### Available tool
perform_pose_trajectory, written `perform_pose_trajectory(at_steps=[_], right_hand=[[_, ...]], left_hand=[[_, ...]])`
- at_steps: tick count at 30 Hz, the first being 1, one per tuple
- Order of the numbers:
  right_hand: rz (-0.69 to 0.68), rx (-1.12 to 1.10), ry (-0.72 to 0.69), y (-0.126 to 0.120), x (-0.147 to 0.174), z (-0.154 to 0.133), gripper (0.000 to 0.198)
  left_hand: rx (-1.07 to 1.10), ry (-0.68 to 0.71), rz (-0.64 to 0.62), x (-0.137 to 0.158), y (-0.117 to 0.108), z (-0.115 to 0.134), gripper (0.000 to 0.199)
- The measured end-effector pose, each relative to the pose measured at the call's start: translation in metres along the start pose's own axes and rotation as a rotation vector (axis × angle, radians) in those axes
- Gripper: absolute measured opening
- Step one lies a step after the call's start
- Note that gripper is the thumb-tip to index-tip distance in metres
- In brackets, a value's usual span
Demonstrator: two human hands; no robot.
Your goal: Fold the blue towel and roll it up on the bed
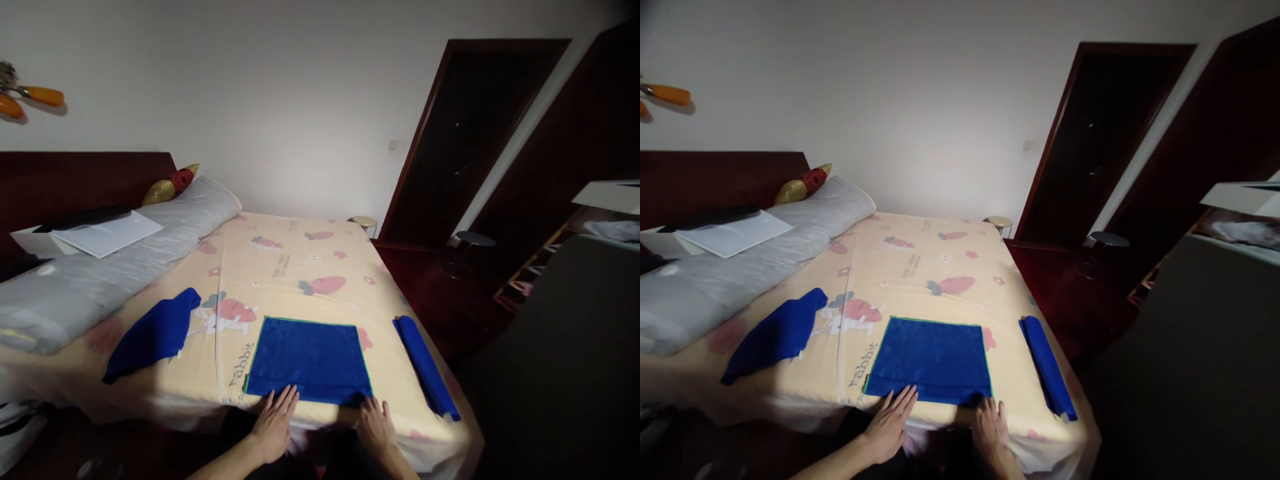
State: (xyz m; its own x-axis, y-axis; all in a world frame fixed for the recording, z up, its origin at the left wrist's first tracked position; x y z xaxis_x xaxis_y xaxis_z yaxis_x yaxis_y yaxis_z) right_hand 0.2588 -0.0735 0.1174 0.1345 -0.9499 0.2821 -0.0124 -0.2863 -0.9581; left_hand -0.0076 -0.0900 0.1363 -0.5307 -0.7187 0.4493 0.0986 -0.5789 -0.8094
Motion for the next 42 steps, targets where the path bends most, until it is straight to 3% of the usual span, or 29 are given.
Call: perform_pose_trajectory(at_steps=[4,10,15,20,26,29,33,35,38,42], right_hand=[[-0.006,0.020,0.049,0.006,0.001,-0.021,0.060],[-0.080,-0.091,-0.288,0.027,0.004,-0.050,0.082],[0.015,-0.004,-0.263,0.047,-0.002,-0.022,0.082],[0.161,-0.025,-0.171,0.066,-0.011,0.008,0.067],[0.262,-0.060,-0.111,0.084,-0.022,0.011,0.078],[0.311,-0.059,-0.193,0.082,-0.027,0.009,0.080],[0.273,-0.017,-0.437,0.077,-0.028,-0.014,0.084],[0.296,-0.009,-0.486,0.077,-0.030,-0.037,0.086],[0.437,-0.010,-0.489,0.087,-0.040,-0.077,0.086],[0.640,0.029,-0.547,0.105,-0.061,-0.113,0.082]], left_hand=[[0.024,-0.036,-0.027,0.005,-0.006,-0.003,0.082],[0.034,-0.075,-0.056,0.012,-0.018,0.010,0.084],[-0.019,-0.232,-0.071,0.012,-0.022,0.007,0.084],[-0.100,-0.393,0.037,-0.001,-0.006,-0.024,0.079],[-0.181,-0.452,0.115,-0.019,0.021,-0.053,0.075],[-0.174,-0.390,0.162,-0.027,0.028,-0.052,0.077],[-0.100,-0.223,0.155,-0.029,0.027,-0.028,0.091],[-0.081,-0.172,0.116,-0.024,0.020,-0.011,0.096],[-0.073,-0.128,0.056,-0.014,0.009,0.006,0.098],[-0.051,-0.123,0.017,-0.008,0.000,0.002,0.096]])
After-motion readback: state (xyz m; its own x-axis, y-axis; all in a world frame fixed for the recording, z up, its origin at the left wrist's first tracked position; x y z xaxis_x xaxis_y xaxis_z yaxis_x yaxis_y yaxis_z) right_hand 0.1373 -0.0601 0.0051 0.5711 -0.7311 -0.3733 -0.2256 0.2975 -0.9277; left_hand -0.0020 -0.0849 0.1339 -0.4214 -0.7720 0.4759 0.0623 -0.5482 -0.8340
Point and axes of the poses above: each hand's wrist, its own x-axis away from the middle knuckle, its own y-axis out of the palm, z = x × y, the point moved 3 cm from there along -x, towards the middle knuckle, and after that the axes turned 7 degrees about -z, right-handed, at the moved point
